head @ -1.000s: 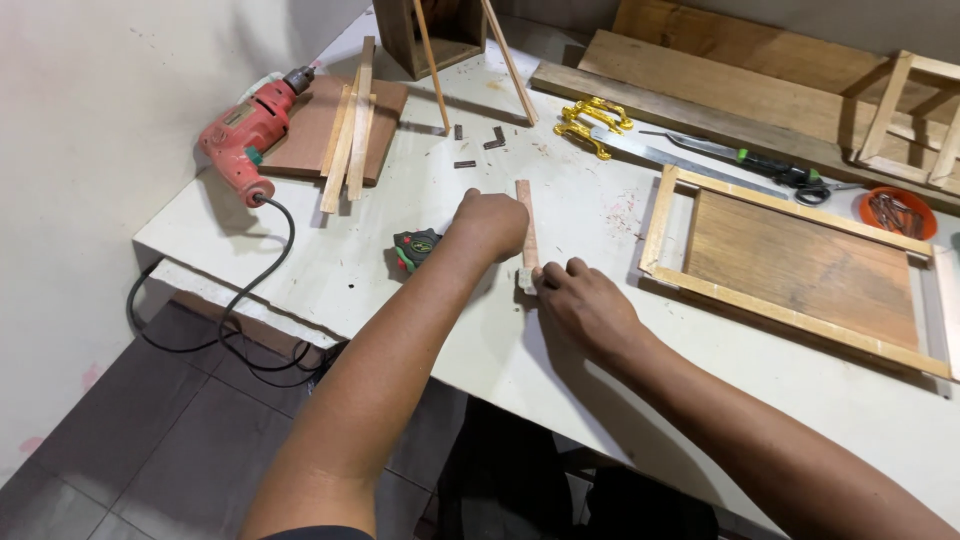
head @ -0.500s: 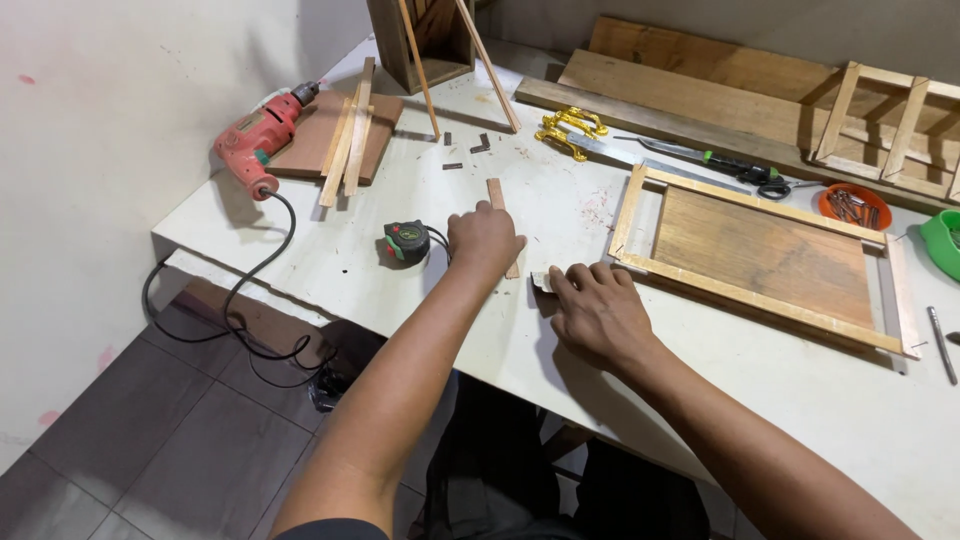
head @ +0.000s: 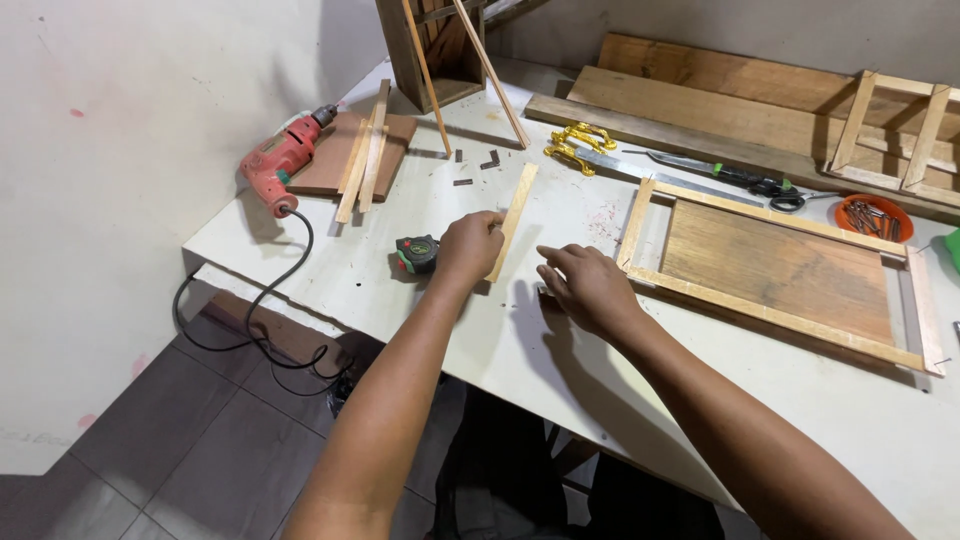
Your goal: The person assembles a small wooden frame at a workbench. They position thin wood strips on the frame, measure with a tape measure, mark a strip with a pencil, cut and trim pieces with a utility knife, hammer nails into the joints, and press the assembled frame pieces into place.
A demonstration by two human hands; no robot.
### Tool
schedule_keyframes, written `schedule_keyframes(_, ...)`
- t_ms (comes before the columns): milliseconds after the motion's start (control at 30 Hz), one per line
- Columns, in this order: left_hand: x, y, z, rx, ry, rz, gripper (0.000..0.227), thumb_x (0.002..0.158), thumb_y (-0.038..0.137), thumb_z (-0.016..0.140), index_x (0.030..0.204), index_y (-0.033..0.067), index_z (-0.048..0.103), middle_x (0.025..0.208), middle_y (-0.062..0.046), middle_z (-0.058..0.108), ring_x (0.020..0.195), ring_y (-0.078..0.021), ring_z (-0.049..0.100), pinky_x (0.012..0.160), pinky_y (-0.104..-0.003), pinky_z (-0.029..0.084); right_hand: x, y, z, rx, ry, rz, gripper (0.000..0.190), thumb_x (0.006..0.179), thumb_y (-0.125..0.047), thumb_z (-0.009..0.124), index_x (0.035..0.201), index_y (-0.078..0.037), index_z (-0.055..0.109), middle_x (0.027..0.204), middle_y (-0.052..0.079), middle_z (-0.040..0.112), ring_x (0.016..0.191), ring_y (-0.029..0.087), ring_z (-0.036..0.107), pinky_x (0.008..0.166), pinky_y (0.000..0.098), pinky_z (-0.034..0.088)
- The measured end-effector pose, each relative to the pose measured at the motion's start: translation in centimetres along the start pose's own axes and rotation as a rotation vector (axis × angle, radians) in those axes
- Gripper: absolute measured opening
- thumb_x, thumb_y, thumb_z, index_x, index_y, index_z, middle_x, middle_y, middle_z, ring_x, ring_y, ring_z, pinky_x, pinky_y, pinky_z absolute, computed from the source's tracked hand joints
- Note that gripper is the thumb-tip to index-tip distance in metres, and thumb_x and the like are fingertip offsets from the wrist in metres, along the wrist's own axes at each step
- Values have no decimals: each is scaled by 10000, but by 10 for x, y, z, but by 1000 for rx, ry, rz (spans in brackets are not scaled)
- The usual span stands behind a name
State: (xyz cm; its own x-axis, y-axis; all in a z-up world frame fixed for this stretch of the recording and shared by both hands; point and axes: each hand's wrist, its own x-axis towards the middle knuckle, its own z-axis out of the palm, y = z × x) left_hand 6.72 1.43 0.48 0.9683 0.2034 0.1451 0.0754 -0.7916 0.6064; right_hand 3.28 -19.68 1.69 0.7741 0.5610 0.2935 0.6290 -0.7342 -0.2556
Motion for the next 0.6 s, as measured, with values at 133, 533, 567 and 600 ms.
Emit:
schedule_keyframes(133,-4,11,3,-332,-92,-20,340,878,136,616,1187,127,757,979,-114,792,845,-232,757,795,-358,594,23,18,15,329,21,180,457,990,-346,587,1366,-93,636,1078,148,740,895,294,701,805,435,552)
schedule_keyframes(533,-11,45,9,-629,-289,-22,296,915,178,675,1186,73,731,963,-40,785,823,-117,748,681,-286,639,34,41,8,1033,55,505,247,1016,-214,589,1104,-3,683,873,37,716,722,117,658,651,273,561)
schedule_keyframes(567,-11,47,12,-644,-289,-2,301,916,173,673,1193,69,728,955,-40,785,817,-114,753,684,-282,639,32,44,7,1069,60,526,249,1030,-225,591,1088,-3,687,858,40,700,715,116,648,640,273,559)
schedule_keyframes(600,-9,51,15,-658,-295,22,306,917,168,670,1200,66,725,948,-40,784,810,-112,757,687,-278,640,30,49,4,1103,72,550,255,1044,-237,592,1071,-3,692,843,43,684,708,114,638,630,274,557)
